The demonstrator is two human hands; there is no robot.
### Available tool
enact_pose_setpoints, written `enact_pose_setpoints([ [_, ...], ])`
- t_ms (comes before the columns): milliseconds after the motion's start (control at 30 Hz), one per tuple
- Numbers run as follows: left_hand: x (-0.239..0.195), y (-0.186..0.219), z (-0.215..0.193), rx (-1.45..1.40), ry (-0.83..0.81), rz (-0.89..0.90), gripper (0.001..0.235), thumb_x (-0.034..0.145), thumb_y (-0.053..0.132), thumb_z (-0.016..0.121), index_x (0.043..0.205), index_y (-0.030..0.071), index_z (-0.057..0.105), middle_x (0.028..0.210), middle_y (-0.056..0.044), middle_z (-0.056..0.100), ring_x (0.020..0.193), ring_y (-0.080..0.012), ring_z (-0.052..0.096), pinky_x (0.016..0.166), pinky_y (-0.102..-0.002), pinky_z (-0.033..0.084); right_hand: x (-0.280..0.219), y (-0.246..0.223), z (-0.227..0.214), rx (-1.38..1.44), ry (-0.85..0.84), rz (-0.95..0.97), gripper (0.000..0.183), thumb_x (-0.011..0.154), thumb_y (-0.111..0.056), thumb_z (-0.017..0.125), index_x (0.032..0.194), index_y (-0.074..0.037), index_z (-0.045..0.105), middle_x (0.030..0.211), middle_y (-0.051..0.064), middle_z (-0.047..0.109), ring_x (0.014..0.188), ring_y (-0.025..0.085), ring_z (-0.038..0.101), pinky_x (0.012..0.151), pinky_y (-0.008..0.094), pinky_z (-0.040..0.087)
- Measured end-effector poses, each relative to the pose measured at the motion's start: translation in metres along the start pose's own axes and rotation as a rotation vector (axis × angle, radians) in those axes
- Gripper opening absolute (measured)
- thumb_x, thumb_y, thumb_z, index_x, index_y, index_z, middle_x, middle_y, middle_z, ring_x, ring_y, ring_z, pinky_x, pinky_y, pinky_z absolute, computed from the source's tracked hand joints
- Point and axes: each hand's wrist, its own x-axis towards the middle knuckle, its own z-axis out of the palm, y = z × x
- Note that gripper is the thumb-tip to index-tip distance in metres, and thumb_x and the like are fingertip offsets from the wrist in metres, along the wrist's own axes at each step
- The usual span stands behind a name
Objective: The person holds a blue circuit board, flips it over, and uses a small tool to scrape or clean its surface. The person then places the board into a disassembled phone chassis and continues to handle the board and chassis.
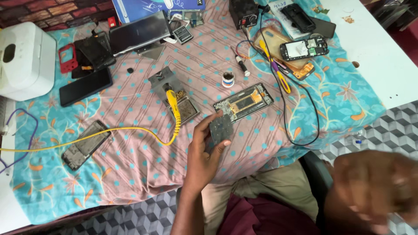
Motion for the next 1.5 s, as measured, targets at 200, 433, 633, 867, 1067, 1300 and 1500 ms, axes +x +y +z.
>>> enact_pose_setpoints([
  [200, 0.001, -0.006, 0.004, -0.156, 0.054, 0.063, 0.065, 0.086, -0.011, 0.076, 0.138, 0.003, 0.039, 0.151, -0.018, 0.055, 0.135, -0.0241, 0.059, 0.112, -0.037, 0.052, 0.028, 0.055, -0.007, -0.627, 0.45, 0.455, 0.036, 0.105, -0.014, 0.056, 0.137, 0.001, 0.049, 0.089, 0.014, 0.07, 0.073, 0.018, 0.067, 0.063, 0.029, 0.053],
  [433, 0.001, -0.008, 0.004, -0.235, 0.097, 0.057, 0.063, 0.085, -0.015, 0.073, 0.132, 0.004, 0.037, 0.154, -0.021, 0.053, 0.134, -0.0228, 0.059, 0.109, -0.036, 0.052, 0.056, 0.098, -0.038, -0.112, 0.829, 0.209, 0.021, 0.111, -0.023, 0.06, 0.122, -0.005, 0.055, 0.112, 0.019, 0.074, 0.091, 0.026, 0.073, 0.067, 0.03, 0.056],
  [633, 0.001, -0.01, 0.003, -0.246, 0.055, 0.028, 0.061, 0.085, -0.016, 0.072, 0.13, 0.004, 0.035, 0.155, -0.021, 0.052, 0.137, -0.023, 0.057, 0.111, -0.034, 0.052, 0.054, 0.11, -0.027, -0.372, 0.772, 0.025, 0.021, 0.112, -0.025, 0.056, 0.119, -0.007, 0.048, 0.112, 0.017, 0.069, 0.102, 0.031, 0.073, 0.08, 0.036, 0.063],
  [867, 0.002, -0.013, 0.003, -0.282, 0.069, 0.052, 0.061, 0.086, -0.017, 0.07, 0.133, 0.004, 0.037, 0.156, -0.019, 0.048, 0.139, -0.022, 0.054, 0.11, -0.032, 0.051, 0.04, 0.111, -0.022, -0.367, 0.592, -0.081, 0.025, 0.115, -0.029, 0.052, 0.12, -0.005, 0.047, 0.1, 0.014, 0.064, 0.094, 0.03, 0.074, 0.072, 0.039, 0.065],
  [1067, 0.0, -0.02, 0.001, -0.303, 0.111, -0.025, 0.064, 0.087, -0.015, 0.072, 0.137, 0.004, 0.036, 0.129, -0.016, 0.06, 0.118, -0.0186, 0.064, 0.099, -0.031, 0.056, 0.039, 0.114, -0.02, -0.522, 0.682, -0.029, 0.024, 0.116, -0.028, 0.049, 0.119, -0.004, 0.045, 0.093, 0.022, 0.069, 0.08, 0.029, 0.073, 0.061, 0.034, 0.059],
  [1300, 0.0, -0.022, 0.001, -0.388, 0.113, -0.031, 0.064, 0.087, -0.015, 0.071, 0.137, 0.004, 0.035, 0.126, -0.016, 0.063, 0.115, -0.0191, 0.068, 0.1, -0.032, 0.058, 0.05, 0.11, -0.009, -0.654, 0.6, -0.04, 0.022, 0.114, -0.018, 0.051, 0.124, -0.005, 0.037, 0.109, 0.026, 0.068, 0.097, 0.034, 0.075, 0.081, 0.041, 0.066],
  [1500, 0.0, -0.022, 0.0, -0.368, 0.107, -0.038, 0.063, 0.09, -0.014, 0.07, 0.138, 0.003, 0.034, 0.121, -0.018, 0.067, 0.111, -0.0208, 0.07, 0.098, -0.033, 0.058, 0.052, 0.109, -0.005, -0.651, 0.506, -0.014, 0.022, 0.113, -0.013, 0.05, 0.124, -0.006, 0.032, 0.114, 0.027, 0.067, 0.104, 0.037, 0.075, 0.087, 0.043, 0.066],
])
